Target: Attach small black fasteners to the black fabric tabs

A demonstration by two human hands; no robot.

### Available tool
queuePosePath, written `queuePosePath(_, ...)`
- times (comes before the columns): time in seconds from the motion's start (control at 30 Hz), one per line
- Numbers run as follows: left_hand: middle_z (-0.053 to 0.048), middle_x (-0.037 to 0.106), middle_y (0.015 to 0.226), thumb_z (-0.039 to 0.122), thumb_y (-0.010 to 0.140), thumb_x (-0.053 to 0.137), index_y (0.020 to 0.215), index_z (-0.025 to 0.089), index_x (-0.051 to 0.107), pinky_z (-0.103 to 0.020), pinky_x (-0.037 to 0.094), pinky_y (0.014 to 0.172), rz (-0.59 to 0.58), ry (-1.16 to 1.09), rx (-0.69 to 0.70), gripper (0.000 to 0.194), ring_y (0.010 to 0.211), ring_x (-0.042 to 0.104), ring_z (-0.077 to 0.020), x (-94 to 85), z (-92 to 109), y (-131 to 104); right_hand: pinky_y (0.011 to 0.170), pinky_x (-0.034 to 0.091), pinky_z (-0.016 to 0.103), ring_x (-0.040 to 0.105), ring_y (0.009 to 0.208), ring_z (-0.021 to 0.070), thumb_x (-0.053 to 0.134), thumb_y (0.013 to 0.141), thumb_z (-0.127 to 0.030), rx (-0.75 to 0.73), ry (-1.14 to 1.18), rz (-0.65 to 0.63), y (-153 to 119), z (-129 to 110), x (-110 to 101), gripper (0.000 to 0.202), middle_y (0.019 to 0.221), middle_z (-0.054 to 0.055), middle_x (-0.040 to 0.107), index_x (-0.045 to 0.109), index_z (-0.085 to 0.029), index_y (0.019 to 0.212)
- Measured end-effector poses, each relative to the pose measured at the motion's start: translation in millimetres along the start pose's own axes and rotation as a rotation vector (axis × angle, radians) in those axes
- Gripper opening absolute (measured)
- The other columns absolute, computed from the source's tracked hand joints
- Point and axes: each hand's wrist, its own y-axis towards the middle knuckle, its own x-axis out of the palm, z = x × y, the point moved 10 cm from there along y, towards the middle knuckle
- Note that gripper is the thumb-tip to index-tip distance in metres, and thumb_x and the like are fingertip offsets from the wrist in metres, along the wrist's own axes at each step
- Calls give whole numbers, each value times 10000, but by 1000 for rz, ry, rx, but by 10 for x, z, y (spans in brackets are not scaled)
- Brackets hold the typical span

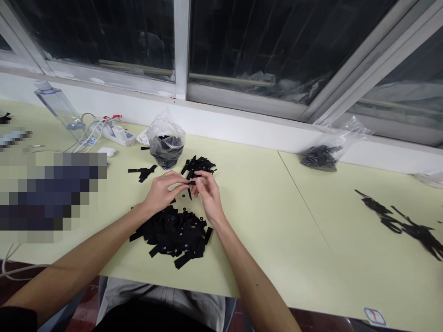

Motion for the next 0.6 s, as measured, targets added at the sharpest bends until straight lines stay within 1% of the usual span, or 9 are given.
queuePosePath(0.07,-47,729,913,259,919,631,981,224,731,-344,530,805,39,-10,-58,123,882,655,-192,-33,-52,-3,610,455,283,568,725,149,590,918,-473,-2,1,2,5,-7,-10,320,968,42,630,568,-263,1158)
queuePosePath(0.2,-40,724,923,243,926,616,983,231,727,-333,524,812,59,-46,-143,125,882,658,-185,-47,-110,-13,655,484,279,583,818,172,721,811,-469,9,-129,-3,7,37,-6,422,979,46,636,591,-256,1151)
queuePosePath(0.27,-40,718,925,237,927,611,975,223,713,-320,521,808,41,-58,-172,113,881,660,-181,-24,-127,-20,669,482,276,586,829,176,731,802,-458,22,-193,-5,6,78,1,360,934,41,641,634,-234,1067)
queuePosePath(0.33,-37,707,910,231,923,611,961,213,690,-304,519,793,16,-66,-198,89,865,662,-174,4,-146,-29,657,464,271,576,790,167,704,828,-450,27,-232,4,5,103,-1,270,871,33,638,663,-212,947)
queuePosePath(0.4,-30,695,888,229,920,613,948,206,669,-291,517,773,-2,-68,-218,66,844,661,-168,22,-164,-37,633,443,267,559,749,159,694,839,-442,28,-254,15,5,107,-10,244,827,26,630,670,-200,862)
queuePosePath(0.5,-29,695,893,241,923,610,943,207,669,-289,518,769,-28,-57,-209,71,837,660,-165,43,-165,-35,621,430,268,543,718,154,696,839,-431,25,-251,20,3,91,-22,235,800,22,629,682,-196,827)
queuePosePath(0.6,-35,713,927,257,936,599,969,218,696,-307,523,798,-52,-31,-145,109,869,662,-173,63,-130,-25,620,425,272,527,670,145,674,858,-430,35,-217,25,0,95,-41,242,755,21,636,690,-195,800)
